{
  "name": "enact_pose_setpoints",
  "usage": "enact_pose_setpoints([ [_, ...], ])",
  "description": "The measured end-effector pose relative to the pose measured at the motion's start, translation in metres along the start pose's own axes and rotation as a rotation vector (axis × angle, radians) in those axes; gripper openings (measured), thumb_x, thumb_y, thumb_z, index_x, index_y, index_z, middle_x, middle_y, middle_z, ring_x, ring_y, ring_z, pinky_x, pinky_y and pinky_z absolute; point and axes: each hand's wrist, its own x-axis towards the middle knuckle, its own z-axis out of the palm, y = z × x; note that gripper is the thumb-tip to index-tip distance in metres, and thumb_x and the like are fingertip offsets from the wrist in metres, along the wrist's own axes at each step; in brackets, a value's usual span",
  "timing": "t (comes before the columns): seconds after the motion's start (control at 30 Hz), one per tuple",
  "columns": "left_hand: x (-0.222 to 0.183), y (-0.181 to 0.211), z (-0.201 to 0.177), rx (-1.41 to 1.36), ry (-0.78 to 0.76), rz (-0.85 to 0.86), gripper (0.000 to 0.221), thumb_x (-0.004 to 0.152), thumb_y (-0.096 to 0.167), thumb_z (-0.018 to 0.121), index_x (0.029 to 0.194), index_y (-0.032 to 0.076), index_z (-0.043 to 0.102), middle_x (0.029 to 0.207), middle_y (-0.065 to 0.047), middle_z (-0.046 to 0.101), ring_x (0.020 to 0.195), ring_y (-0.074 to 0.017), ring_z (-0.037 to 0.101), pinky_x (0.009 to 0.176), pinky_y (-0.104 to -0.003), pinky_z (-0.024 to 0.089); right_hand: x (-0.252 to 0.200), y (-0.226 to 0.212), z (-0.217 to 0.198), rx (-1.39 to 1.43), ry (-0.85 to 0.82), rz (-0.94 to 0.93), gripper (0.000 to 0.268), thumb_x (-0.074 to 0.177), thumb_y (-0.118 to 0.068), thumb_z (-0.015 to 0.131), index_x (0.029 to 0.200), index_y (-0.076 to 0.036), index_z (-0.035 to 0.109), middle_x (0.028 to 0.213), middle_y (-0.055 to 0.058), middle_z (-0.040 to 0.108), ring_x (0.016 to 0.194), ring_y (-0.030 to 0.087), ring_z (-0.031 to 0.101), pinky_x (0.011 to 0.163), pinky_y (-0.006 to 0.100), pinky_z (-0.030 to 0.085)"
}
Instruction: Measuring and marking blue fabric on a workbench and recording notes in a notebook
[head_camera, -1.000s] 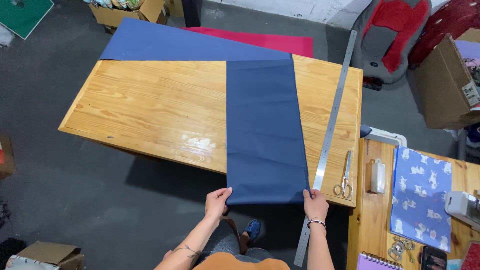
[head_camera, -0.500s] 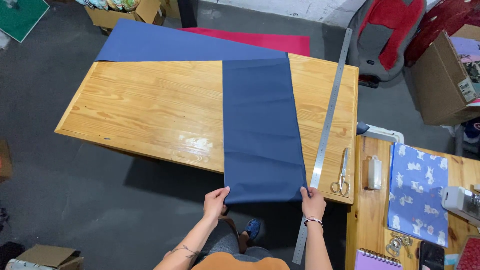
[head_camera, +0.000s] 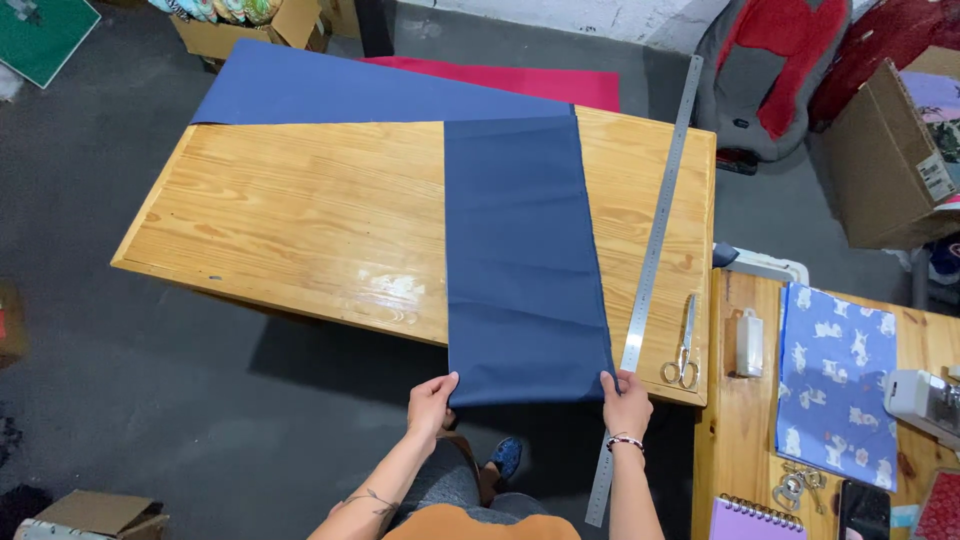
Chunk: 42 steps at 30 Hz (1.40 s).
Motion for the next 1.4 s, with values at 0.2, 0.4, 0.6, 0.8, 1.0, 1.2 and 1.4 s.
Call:
enact_pose_setpoints([
  [0.2, -0.034, 0.041, -0.006, 0.072, -0.001, -0.165, 0.038, 0.098, 0.047, 0.065, 0.083, 0.014, 0.075, 0.056, -0.003, 0.048, 0.044, -0.0137, 0.043, 0.052, -0.029, 0.033, -0.028, -0.027, -0.025, 0.194, 0.145, -0.033, 0.036, 0.096, -0.048, 0.063, 0.107, -0.015, 0.073, 0.101, 0.006, 0.077, 0.098, 0.024, 0.072, 0.096, 0.038, 0.050],
  [0.4, -0.032, 0.038, -0.010, 0.150, -0.003, -0.244, 0.056, 0.097, 0.060, 0.049, 0.108, 0.014, 0.078, 0.101, -0.002, 0.076, 0.077, -0.0146, 0.057, 0.080, -0.034, 0.040, -0.042, -0.029, -0.039, 0.097, 0.284, -0.234, 0.066, 0.115, -0.041, 0.028, 0.089, -0.019, 0.084, 0.106, 0.018, 0.075, 0.108, 0.042, 0.064, 0.098, 0.050, 0.044],
  [0.6, -0.052, 0.063, -0.008, 0.096, 0.019, -0.114, 0.061, 0.097, 0.054, 0.046, 0.141, 0.016, 0.065, 0.146, -0.003, 0.064, 0.138, -0.0193, 0.056, 0.110, -0.035, 0.041, -0.059, -0.040, -0.042, 0.256, 0.277, -0.215, 0.066, 0.105, -0.021, 0.031, 0.060, -0.012, 0.078, 0.102, -0.001, 0.078, 0.106, 0.024, 0.068, 0.098, 0.040, 0.045],
  [0.8, -0.054, 0.065, 0.000, 0.109, -0.034, -0.126, 0.060, 0.099, 0.054, 0.045, 0.146, 0.020, 0.058, 0.152, 0.001, 0.058, 0.142, -0.0185, 0.050, 0.113, -0.037, 0.039, -0.036, -0.010, -0.023, 0.210, 0.403, -0.548, 0.051, 0.116, -0.021, 0.027, 0.081, -0.005, 0.062, 0.099, 0.012, 0.070, 0.098, 0.032, 0.064, 0.087, 0.045, 0.047],
  [1.0, -0.061, 0.060, 0.004, 0.186, -0.027, -0.124, 0.053, 0.097, 0.055, 0.049, 0.135, 0.024, 0.066, 0.141, 0.004, 0.065, 0.133, -0.0171, 0.057, 0.105, -0.036, 0.043, -0.067, -0.040, -0.049, 0.260, 0.295, -0.447, 0.052, 0.112, -0.026, 0.039, 0.070, -0.010, 0.066, 0.086, 0.001, 0.073, 0.088, 0.020, 0.068, 0.083, 0.036, 0.047],
  [1.2, -0.045, 0.024, 0.023, 0.379, -0.005, 0.233, 0.028, 0.090, 0.033, 0.065, 0.114, 0.023, 0.076, 0.107, 0.004, 0.068, 0.073, -0.0112, 0.057, 0.083, -0.029, 0.048, -0.083, -0.045, -0.059, 0.337, 0.246, -0.297, 0.062, 0.104, -0.039, 0.057, 0.052, -0.008, 0.067, 0.075, -0.001, 0.076, 0.081, 0.014, 0.073, 0.082, 0.031, 0.050],
  [1.4, -0.070, 0.042, 0.041, 0.425, -0.189, 0.238, 0.020, 0.094, 0.032, 0.064, 0.107, 0.023, 0.076, 0.090, 0.007, 0.065, 0.071, -0.0086, 0.052, 0.074, -0.027, 0.046, -0.088, -0.040, -0.065, 0.361, 0.101, -0.072, 0.061, 0.098, -0.050, 0.058, 0.059, -0.008, 0.078, 0.079, 0.002, 0.081, 0.087, 0.014, 0.075, 0.088, 0.030, 0.049],
])
